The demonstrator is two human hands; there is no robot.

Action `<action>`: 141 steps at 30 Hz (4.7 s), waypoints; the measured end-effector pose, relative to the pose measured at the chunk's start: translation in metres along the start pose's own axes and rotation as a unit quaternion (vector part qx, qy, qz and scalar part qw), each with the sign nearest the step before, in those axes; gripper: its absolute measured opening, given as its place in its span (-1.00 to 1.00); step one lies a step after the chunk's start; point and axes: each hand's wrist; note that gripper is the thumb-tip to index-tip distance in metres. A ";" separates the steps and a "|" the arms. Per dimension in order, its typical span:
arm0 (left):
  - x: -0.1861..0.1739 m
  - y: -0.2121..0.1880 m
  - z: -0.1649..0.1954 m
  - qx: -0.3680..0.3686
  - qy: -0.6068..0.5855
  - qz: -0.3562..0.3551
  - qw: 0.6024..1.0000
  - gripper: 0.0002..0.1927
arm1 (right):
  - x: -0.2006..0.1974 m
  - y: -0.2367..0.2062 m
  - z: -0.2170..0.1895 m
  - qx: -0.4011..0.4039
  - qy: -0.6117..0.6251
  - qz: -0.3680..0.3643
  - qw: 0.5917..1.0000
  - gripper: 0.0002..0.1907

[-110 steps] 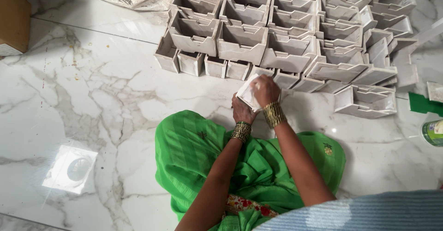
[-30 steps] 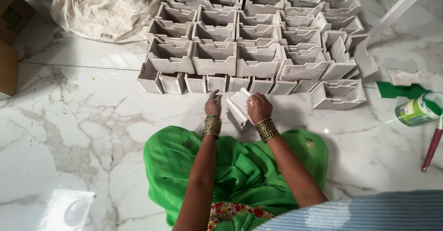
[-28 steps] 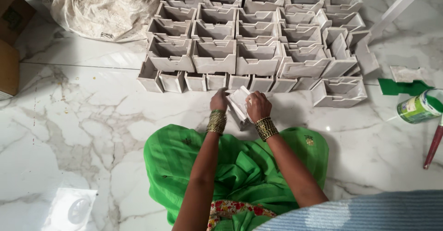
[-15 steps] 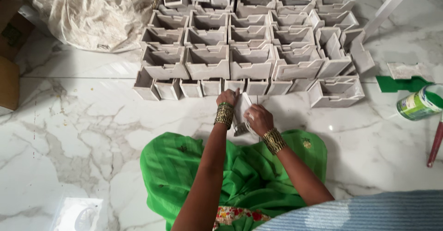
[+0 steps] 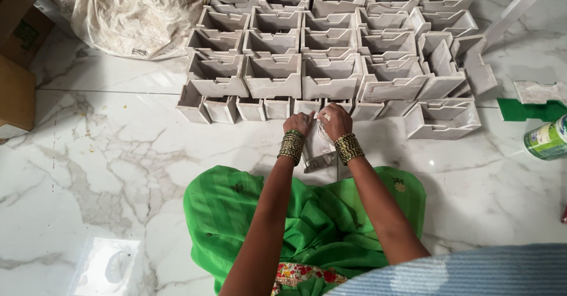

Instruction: The person sits on the floor and assembles small white box-shaped molds, fitting pieces together by hand, then stacks the finished molds one at a time into a large pile on the floor. A paint can and brush rest on the floor nearby but are not used.

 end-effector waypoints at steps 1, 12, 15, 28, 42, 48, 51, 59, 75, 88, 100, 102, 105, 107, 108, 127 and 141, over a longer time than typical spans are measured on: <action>0.000 0.000 0.001 -0.001 0.004 -0.013 1.000 -0.37 | 0.001 -0.004 0.001 0.004 0.000 0.003 1.000 -0.89; 0.004 0.001 0.004 0.002 0.020 -0.036 0.999 -0.36 | -0.024 -0.076 0.007 0.004 0.037 -0.003 0.999 -0.89; -0.001 0.000 0.005 0.025 0.011 -0.033 0.999 -0.34 | -0.022 -0.054 0.003 0.012 0.029 -0.002 1.000 -0.89; -0.009 -0.004 0.015 0.016 0.031 -0.055 0.998 -0.34 | -0.008 -0.036 -0.002 0.043 0.022 0.069 0.996 -0.87; -0.004 -0.001 0.012 0.041 0.039 -0.060 0.997 -0.34 | 0.006 -0.025 -0.011 0.065 -0.124 -0.005 0.990 -0.89; -0.008 -0.006 0.013 0.030 0.036 -0.047 0.998 -0.36 | 0.012 0.008 -0.018 0.056 -0.199 -0.032 0.978 -0.84; -0.010 -0.008 0.015 -0.012 0.028 -0.054 0.998 -0.38 | 0.012 -0.007 -0.015 0.065 -0.250 -0.049 0.965 -0.82; -0.013 -0.016 0.017 -0.079 -0.009 -0.022 0.997 -0.42 | -0.001 -0.061 -0.016 0.051 -0.319 -0.038 0.946 -0.84; -0.012 -0.077 -0.034 0.056 -0.623 0.058 0.778 -0.31 | -0.015 -0.120 0.003 0.269 0.043 0.070 0.960 -0.79; 0.014 -0.107 -0.048 0.045 -0.317 -0.037 0.947 -0.48 | -0.008 -0.118 0.003 0.244 0.106 0.091 0.960 -0.81; 0.010 -0.113 -0.057 -0.082 -0.779 0.072 0.617 -0.62 | -0.003 -0.111 0.000 0.269 0.207 0.127 0.932 -0.76; 0.010 -0.114 -0.057 -0.091 -0.783 0.077 0.611 -0.61 | -0.003 -0.110 -0.001 0.271 0.221 0.129 0.928 -0.77; 0.010 -0.115 -0.056 -0.125 -0.801 0.072 0.581 -0.55 | -0.002 -0.111 0.000 0.265 0.257 0.127 0.921 -0.79; 0.010 -0.114 -0.057 -0.138 -0.838 0.089 0.521 -0.50 | -0.002 -0.111 0.002 0.274 0.298 0.133 0.905 -0.80; 0.009 -0.113 -0.059 -0.143 -0.855 0.097 0.489 -0.48 | -0.002 -0.111 0.003 0.277 0.318 0.137 0.896 -0.80; 0.022 -0.104 -0.061 -0.194 -0.816 0.200 0.507 -0.32 | 0.032 -0.125 -0.017 0.138 0.326 0.035 0.935 -0.44; 0.027 -0.104 -0.056 -0.201 -0.872 0.054 0.442 -0.42 | 0.052 -0.127 0.007 0.173 0.220 0.036 0.959 -0.47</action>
Point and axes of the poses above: each hand's wrist, its own y-axis towards the middle knuckle, its own x-axis out of the palm, z = x × y, and after that the axes turned 1 degree about -y, right-handed
